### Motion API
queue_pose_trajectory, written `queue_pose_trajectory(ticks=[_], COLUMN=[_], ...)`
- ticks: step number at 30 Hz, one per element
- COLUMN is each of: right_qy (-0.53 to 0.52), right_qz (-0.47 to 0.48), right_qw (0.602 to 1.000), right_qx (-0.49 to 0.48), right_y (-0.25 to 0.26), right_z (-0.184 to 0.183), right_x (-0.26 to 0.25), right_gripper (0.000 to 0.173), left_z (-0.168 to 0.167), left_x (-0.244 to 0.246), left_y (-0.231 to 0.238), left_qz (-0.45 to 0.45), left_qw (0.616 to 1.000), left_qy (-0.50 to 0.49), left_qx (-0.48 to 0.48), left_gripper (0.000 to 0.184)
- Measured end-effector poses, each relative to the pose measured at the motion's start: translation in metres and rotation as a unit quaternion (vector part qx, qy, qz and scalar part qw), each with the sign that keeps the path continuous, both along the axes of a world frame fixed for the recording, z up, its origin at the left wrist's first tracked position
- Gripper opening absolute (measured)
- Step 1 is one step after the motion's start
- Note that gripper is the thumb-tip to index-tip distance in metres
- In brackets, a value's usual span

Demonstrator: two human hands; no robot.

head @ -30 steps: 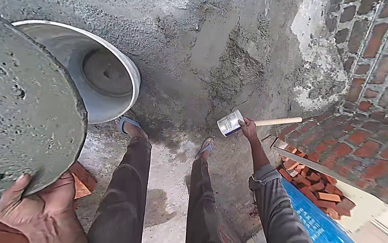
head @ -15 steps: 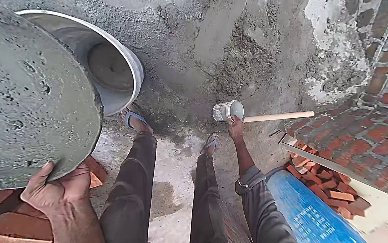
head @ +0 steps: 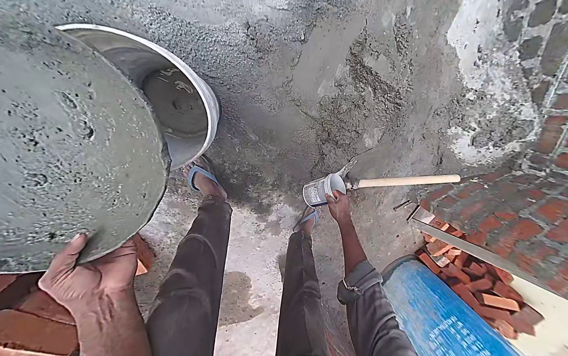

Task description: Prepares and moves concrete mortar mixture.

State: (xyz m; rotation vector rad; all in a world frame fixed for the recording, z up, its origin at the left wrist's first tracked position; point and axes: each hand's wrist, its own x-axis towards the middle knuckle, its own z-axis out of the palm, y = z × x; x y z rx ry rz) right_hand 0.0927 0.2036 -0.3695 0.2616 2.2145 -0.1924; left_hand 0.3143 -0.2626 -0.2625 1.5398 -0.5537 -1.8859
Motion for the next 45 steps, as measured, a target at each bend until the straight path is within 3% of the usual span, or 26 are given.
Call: queue_pose_trajectory(ticks=[6, 12, 15, 22, 25, 30, 35, 39, 42, 45], right_qy=[0.025, 0.009, 0.048, 0.117, 0.127, 0.277, 0.271, 0.248, 0.268, 0.255], right_qz=[-0.005, 0.04, 0.066, 0.154, 0.127, 0.089, 0.107, 0.088, 0.055, 0.031], right_qw=[1.0, 0.999, 0.996, 0.981, 0.983, 0.956, 0.954, 0.944, 0.903, 0.868], right_qx=[0.006, -0.028, -0.029, 0.011, 0.025, 0.035, -0.068, -0.2, -0.331, -0.425], right_y=[0.0, -0.004, 0.001, 0.016, 0.029, 0.001, -0.049, -0.128, -0.206, -0.285], right_z=[0.005, 0.003, 0.003, 0.055, 0.065, 0.054, 0.041, 0.079, 0.113, 0.126], right_x=[0.021, -0.014, -0.056, -0.232, -0.258, -0.203, -0.136, -0.086, -0.045, -0.017], right_gripper=[0.03, 0.033, 0.033, 0.033, 0.035, 0.033, 0.038, 0.036, 0.028, 0.019], left_z=[0.001, -0.001, 0.001, 0.001, 0.003, 0.003, 0.007, 0.003, 0.002, 0.001], left_x=[-0.004, -0.002, -0.001, -0.004, -0.006, -0.008, -0.012, -0.017, -0.014, -0.009], left_y=[0.003, 0.001, -0.001, 0.003, 0.004, 0.002, 0.003, 0.007, 0.006, 0.001], left_qz=[0.024, 0.019, 0.019, 0.041, 0.049, 0.049, 0.082, 0.141, 0.146, 0.139], left_qw=[1.0, 1.0, 1.0, 0.999, 0.998, 0.999, 0.996, 0.987, 0.984, 0.983], left_qy=[0.009, 0.009, -0.001, 0.024, 0.018, 0.001, 0.011, 0.074, 0.101, 0.116], left_qx=[-0.001, 0.008, 0.004, 0.012, 0.016, 0.012, 0.014, 0.024, 0.023, 0.008], left_gripper=[0.019, 0.019, 0.018, 0.019, 0.019, 0.019, 0.016, 0.018, 0.018, 0.019])
